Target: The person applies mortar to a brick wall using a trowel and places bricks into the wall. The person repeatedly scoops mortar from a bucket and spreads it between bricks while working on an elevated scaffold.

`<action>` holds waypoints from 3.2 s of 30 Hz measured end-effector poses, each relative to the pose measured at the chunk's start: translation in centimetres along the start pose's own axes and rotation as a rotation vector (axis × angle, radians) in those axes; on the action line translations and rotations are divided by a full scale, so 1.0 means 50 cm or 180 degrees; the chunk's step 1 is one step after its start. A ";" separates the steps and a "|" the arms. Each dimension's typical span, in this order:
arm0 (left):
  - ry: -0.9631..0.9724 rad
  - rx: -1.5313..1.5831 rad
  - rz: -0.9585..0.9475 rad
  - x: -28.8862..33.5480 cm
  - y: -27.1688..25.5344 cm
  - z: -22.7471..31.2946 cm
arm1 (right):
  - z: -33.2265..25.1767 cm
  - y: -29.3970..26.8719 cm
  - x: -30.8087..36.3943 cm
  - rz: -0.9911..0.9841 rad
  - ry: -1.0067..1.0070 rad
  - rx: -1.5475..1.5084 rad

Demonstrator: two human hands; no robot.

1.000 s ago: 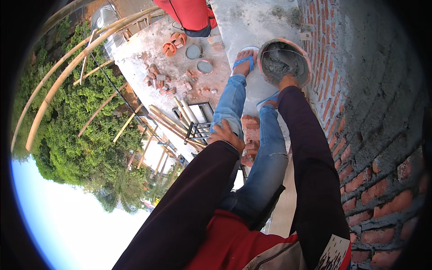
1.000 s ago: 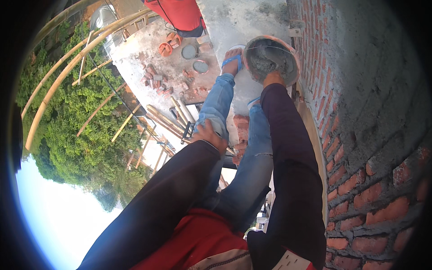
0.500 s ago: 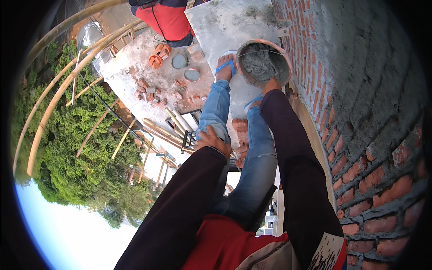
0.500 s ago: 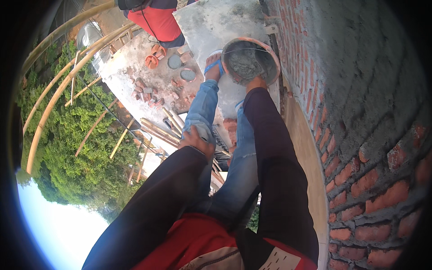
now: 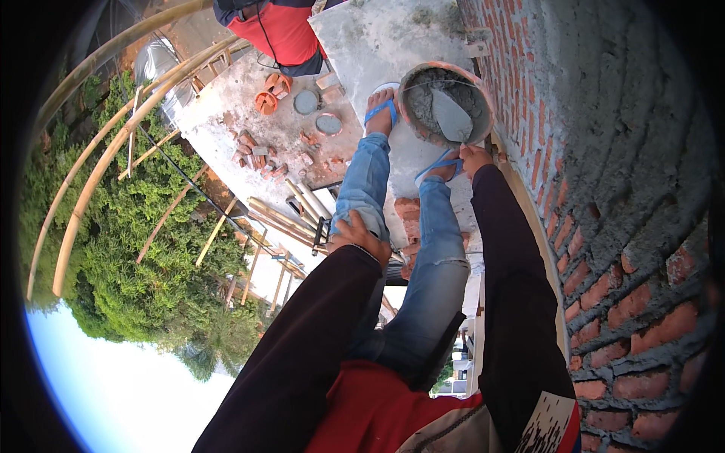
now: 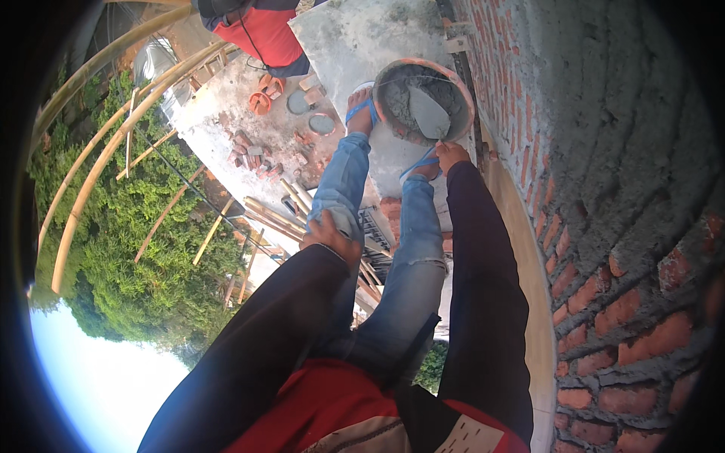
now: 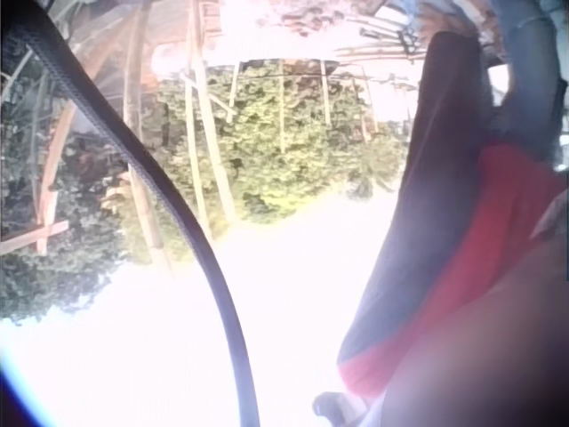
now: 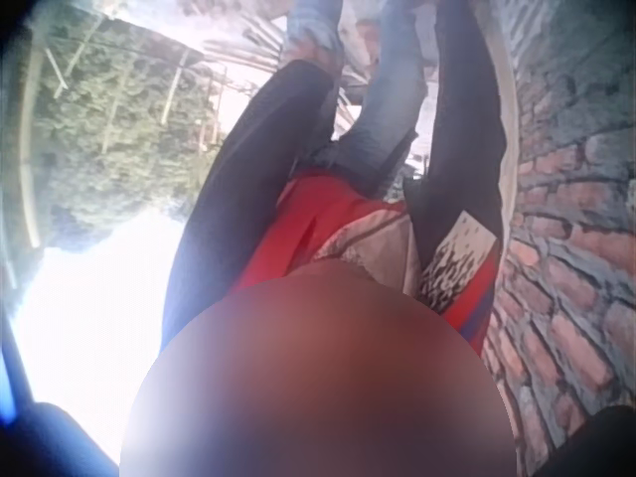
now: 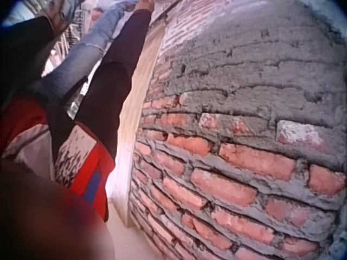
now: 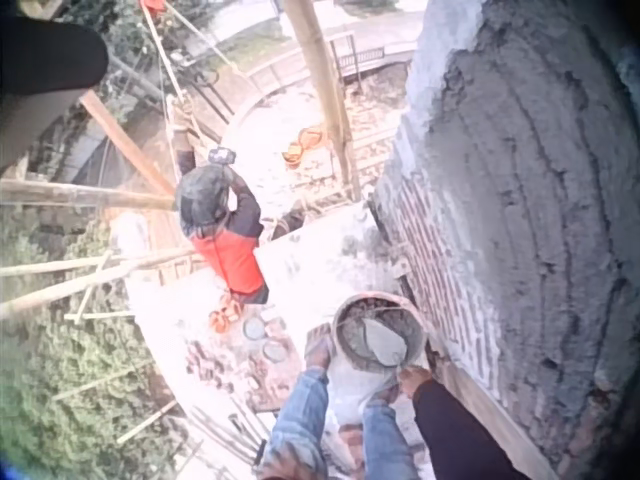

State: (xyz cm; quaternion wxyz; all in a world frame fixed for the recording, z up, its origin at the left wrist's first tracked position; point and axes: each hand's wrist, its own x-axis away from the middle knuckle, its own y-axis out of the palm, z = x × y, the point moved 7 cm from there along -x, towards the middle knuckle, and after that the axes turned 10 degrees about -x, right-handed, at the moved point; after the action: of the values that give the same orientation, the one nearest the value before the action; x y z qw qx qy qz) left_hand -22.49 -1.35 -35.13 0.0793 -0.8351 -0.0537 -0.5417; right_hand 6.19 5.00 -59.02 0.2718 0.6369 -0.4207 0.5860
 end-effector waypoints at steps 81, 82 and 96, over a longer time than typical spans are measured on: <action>0.1360 0.1815 0.1252 0.033 -0.094 0.007 | -0.076 -0.205 0.634 0.0885 -0.1503 0.1337; 0.1542 0.2131 0.1558 0.030 -0.095 -0.016 | -0.085 -0.225 0.681 0.0925 -0.1697 0.1340; 0.0586 0.3129 0.0838 -0.088 0.223 -0.218 | -0.234 -0.465 1.251 0.0934 -0.1965 0.1382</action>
State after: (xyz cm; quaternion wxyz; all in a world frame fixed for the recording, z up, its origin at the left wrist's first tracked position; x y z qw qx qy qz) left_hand -32.11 -14.39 -35.60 0.5342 -0.6478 -0.1891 -0.5091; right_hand 17.44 12.78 7.33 -0.0947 0.7588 -0.4354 0.4751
